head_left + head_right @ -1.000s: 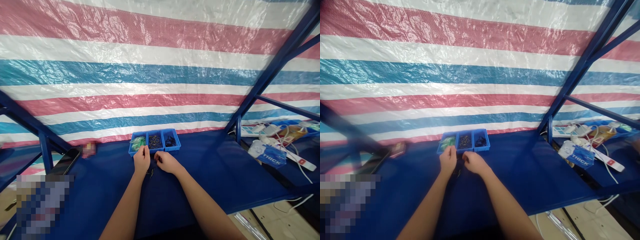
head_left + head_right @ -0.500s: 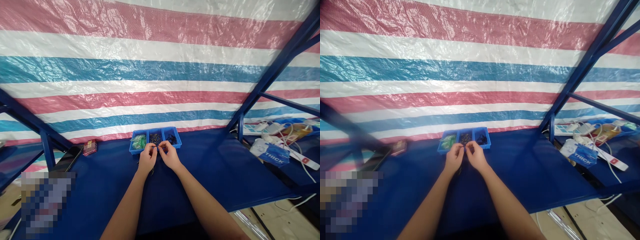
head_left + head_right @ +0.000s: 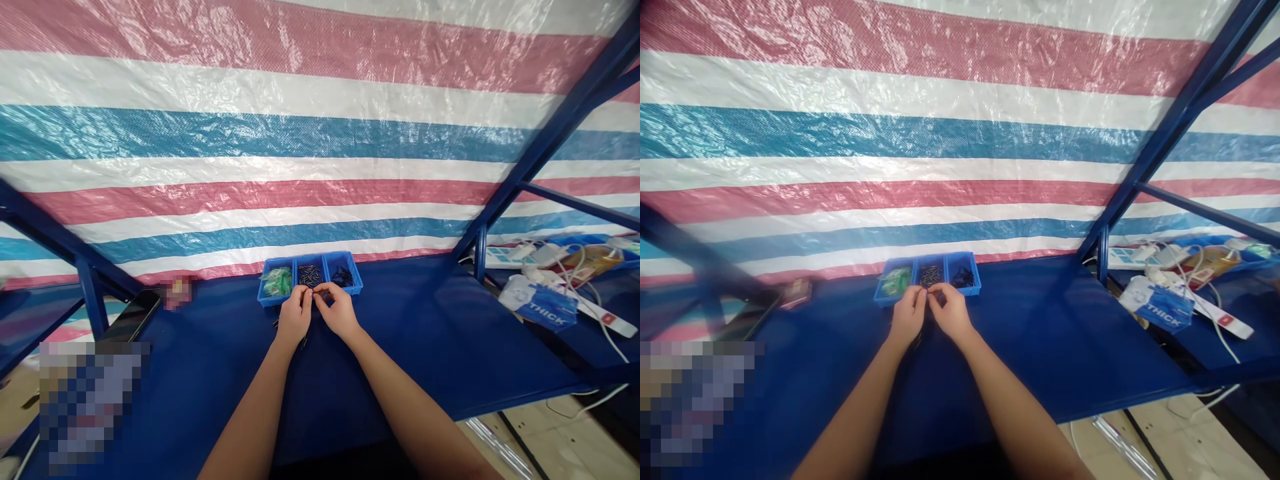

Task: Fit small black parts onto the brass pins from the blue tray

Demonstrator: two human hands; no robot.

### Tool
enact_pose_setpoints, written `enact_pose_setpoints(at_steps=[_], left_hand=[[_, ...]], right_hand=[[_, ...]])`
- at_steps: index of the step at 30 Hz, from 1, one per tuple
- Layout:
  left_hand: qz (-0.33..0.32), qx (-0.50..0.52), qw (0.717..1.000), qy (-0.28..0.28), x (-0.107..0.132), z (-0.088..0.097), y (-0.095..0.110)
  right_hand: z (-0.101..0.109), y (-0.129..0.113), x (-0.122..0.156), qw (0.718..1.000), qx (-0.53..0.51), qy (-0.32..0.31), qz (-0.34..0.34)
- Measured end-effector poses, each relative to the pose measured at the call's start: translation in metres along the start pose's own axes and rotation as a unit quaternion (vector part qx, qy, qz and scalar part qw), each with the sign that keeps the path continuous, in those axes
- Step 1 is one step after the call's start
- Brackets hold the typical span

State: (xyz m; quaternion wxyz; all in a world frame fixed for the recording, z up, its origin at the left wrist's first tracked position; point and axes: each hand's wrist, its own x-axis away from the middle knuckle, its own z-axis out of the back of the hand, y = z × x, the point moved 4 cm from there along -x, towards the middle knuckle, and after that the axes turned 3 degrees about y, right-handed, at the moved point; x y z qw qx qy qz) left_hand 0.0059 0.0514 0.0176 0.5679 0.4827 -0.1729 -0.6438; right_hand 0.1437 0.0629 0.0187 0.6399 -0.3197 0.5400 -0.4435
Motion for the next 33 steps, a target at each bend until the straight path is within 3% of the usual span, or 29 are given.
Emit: enact_pose_setpoints(at_steps=[17, 26, 33], left_hand=[[0.026, 0.043, 0.998, -0.031, 0.0036, -0.0049, -0.0038], [0.009, 0.006, 1.000, 0.007, 0.0013, -0.0002, 0.0008], [0.008, 0.005, 1.000, 0.000, 0.0015, -0.0011, 0.0010]], right_hand=[[0.0024, 0.0047, -0.0014, 0.998, 0.062, -0.016, -0.029], [0.0012, 0.0033, -0.0001, 0.999, 0.032, -0.008, -0.026], [0.0012, 0.0054, -0.0004, 0.999, 0.040, -0.012, -0.018]])
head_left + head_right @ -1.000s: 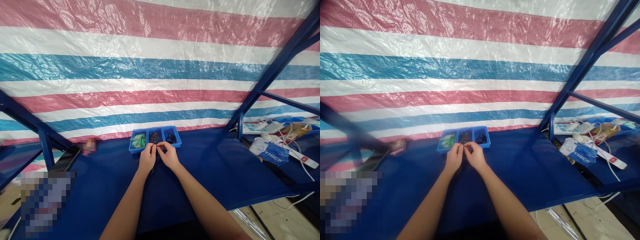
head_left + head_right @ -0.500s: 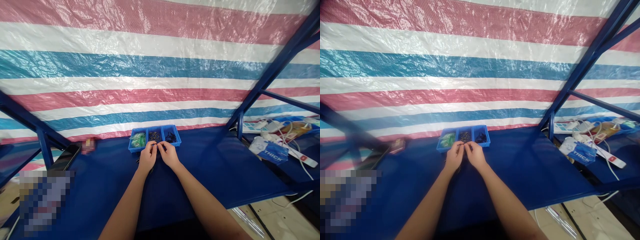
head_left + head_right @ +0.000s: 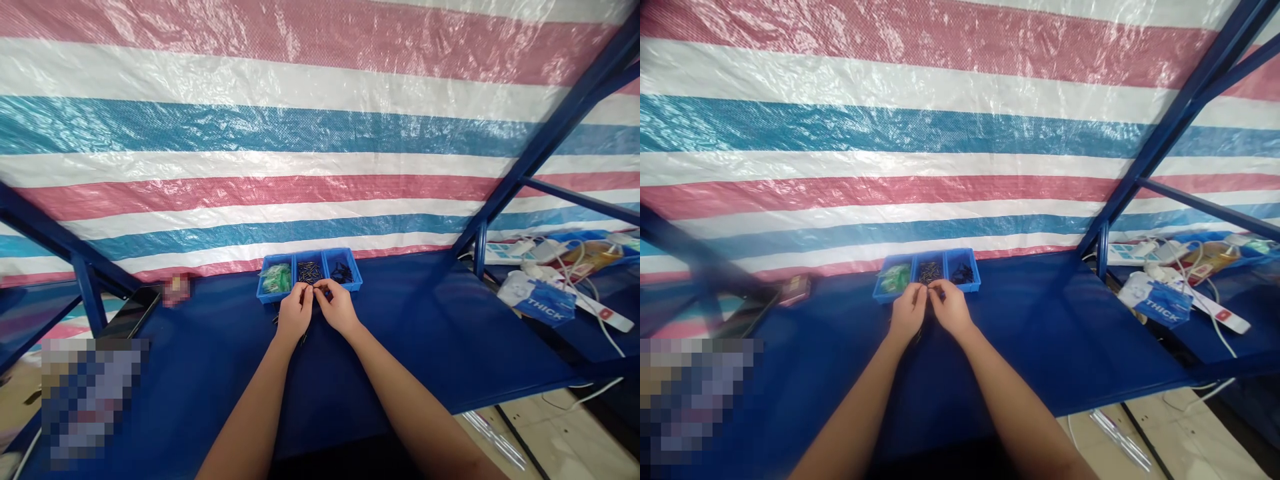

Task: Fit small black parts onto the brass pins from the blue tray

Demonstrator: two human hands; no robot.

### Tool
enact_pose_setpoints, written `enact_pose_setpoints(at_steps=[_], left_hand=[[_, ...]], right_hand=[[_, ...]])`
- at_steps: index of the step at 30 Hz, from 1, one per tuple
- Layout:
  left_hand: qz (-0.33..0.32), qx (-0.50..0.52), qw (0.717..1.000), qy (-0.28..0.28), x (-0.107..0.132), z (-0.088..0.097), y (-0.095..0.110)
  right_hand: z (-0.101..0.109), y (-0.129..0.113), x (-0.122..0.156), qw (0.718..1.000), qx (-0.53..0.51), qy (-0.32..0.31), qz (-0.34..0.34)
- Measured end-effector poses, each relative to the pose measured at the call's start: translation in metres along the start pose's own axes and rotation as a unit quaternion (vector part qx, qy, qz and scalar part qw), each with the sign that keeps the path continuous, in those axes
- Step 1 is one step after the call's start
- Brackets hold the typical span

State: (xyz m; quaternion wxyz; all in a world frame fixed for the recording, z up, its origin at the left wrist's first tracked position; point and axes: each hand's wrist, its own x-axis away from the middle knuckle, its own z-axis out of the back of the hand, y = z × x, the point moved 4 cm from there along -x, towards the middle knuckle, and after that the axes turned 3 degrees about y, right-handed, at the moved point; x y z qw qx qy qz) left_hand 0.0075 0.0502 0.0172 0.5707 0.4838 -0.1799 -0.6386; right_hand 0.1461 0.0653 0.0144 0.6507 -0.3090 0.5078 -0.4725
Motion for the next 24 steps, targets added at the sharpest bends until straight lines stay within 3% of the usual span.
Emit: enact_pose_setpoints(at_steps=[7, 14, 24], left_hand=[[0.020, 0.029, 0.999, -0.021, 0.0018, -0.0024, -0.0038], [0.003, 0.003, 1.000, 0.008, -0.0001, -0.0007, -0.0038], [-0.003, -0.001, 1.000, 0.001, 0.0000, -0.0005, -0.0002]], right_hand=[[0.0010, -0.0035, -0.0004, 1.000, 0.003, -0.011, -0.005], [0.0014, -0.0020, -0.0005, 1.000, -0.006, -0.001, -0.010], [0.0031, -0.0007, -0.0019, 1.000, -0.003, 0.014, -0.003]])
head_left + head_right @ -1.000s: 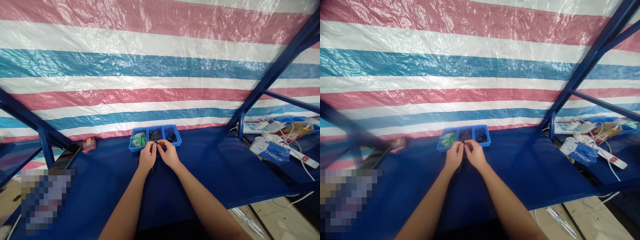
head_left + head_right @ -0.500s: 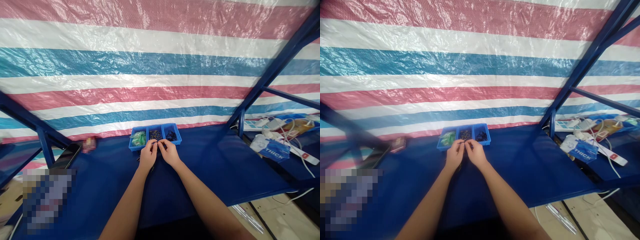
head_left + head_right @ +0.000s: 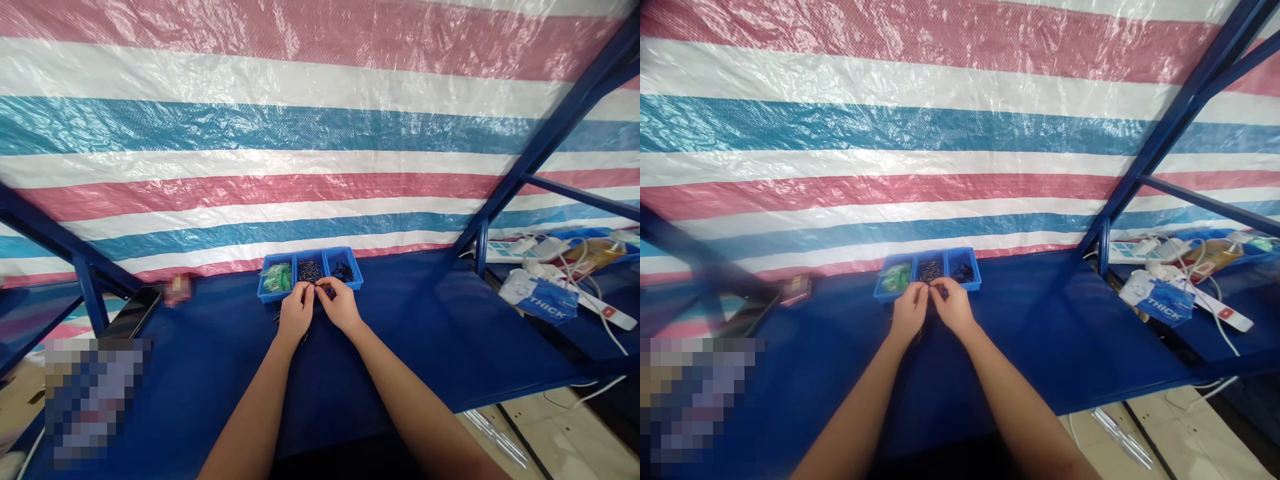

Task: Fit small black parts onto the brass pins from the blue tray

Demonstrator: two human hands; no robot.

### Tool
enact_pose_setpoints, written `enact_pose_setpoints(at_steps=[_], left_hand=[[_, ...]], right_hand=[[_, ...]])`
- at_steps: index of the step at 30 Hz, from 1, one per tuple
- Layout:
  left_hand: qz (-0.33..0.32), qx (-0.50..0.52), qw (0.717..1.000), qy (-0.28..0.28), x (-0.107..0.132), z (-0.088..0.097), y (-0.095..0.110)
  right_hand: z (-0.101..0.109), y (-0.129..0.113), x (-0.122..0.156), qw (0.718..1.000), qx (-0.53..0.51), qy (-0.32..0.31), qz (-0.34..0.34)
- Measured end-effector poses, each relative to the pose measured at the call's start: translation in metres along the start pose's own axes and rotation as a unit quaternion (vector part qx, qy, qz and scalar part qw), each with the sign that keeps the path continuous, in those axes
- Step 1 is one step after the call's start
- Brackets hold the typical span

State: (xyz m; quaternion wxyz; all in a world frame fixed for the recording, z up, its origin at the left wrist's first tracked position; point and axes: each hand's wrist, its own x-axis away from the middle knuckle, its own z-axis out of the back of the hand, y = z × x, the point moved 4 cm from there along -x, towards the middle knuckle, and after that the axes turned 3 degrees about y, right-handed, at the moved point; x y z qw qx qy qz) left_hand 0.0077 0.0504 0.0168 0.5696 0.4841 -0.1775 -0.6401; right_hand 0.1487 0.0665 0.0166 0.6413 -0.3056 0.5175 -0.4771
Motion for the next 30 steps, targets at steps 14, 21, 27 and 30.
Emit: enact_pose_setpoints(at_steps=[14, 21, 27, 30], left_hand=[[0.016, 0.024, 1.000, 0.002, 0.0014, -0.0008, -0.0026], [0.009, -0.004, 1.000, 0.018, 0.0011, 0.0003, -0.0029], [0.009, -0.005, 1.000, 0.015, 0.0004, -0.0002, -0.0032], [0.010, -0.003, 1.000, 0.013, 0.0009, -0.0006, -0.0033]], right_hand=[[0.0003, -0.0007, -0.0001, 1.000, 0.020, -0.015, -0.008], [-0.0009, -0.0018, 0.0016, 1.000, -0.001, -0.016, -0.001], [-0.0018, -0.0014, 0.0017, 1.000, 0.000, -0.022, 0.001], [-0.0017, -0.0025, 0.0023, 1.000, -0.004, -0.024, -0.004]])
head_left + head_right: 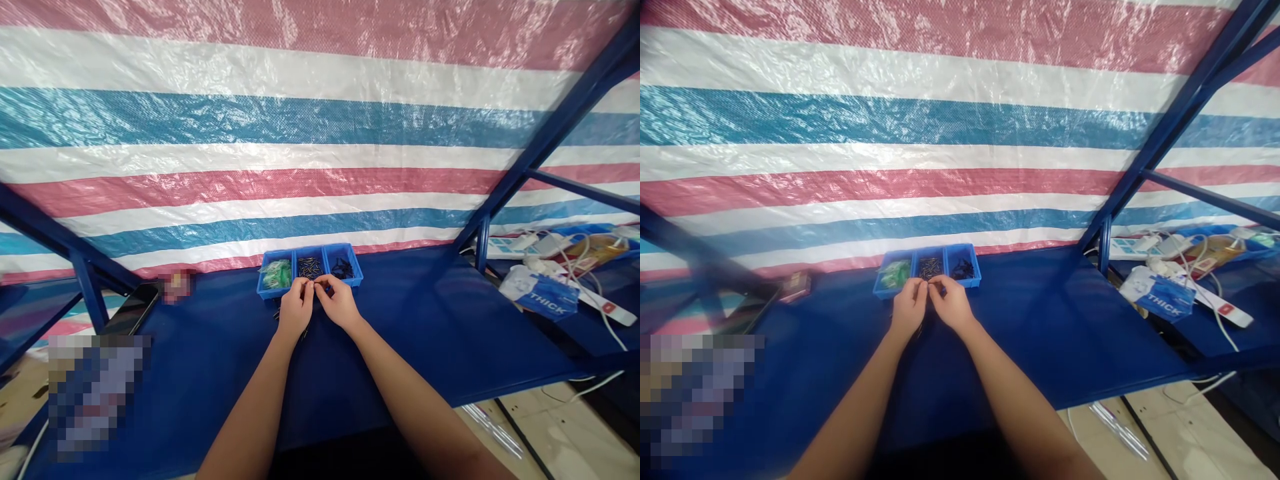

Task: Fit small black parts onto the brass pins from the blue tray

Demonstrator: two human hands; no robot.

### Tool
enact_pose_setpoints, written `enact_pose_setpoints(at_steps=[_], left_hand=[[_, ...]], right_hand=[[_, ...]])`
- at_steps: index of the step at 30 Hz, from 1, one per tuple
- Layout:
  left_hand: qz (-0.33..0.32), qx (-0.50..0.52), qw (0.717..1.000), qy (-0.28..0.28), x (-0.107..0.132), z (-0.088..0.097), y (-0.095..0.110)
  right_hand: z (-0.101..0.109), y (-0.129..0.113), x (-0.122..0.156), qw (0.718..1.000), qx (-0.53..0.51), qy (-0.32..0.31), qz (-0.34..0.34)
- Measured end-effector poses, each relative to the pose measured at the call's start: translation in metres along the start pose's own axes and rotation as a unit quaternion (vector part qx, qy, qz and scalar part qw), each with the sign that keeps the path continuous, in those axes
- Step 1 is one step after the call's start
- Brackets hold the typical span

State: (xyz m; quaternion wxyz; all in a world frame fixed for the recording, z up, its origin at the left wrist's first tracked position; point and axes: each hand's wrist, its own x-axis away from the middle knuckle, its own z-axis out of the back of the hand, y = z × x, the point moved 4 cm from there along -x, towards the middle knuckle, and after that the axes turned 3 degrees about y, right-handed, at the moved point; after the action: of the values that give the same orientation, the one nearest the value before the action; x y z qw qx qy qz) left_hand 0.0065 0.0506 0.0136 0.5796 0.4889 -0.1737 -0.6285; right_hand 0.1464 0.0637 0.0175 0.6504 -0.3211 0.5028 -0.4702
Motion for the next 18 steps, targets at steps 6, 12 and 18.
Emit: enact_pose_setpoints(at_steps=[6, 12, 18], left_hand=[[0.007, 0.024, 1.000, -0.014, 0.0012, -0.0008, -0.0004], [-0.002, 0.016, 1.000, -0.012, 0.0012, -0.0011, 0.0009], [-0.004, -0.001, 1.000, 0.007, 0.0004, 0.0000, -0.0001]], right_hand=[[0.0012, -0.0028, 0.0000, 1.000, 0.005, -0.001, -0.004], [0.0014, -0.0008, -0.0006, 1.000, 0.002, 0.000, -0.001], [0.0002, 0.0039, -0.0005, 1.000, 0.001, 0.019, 0.012]])
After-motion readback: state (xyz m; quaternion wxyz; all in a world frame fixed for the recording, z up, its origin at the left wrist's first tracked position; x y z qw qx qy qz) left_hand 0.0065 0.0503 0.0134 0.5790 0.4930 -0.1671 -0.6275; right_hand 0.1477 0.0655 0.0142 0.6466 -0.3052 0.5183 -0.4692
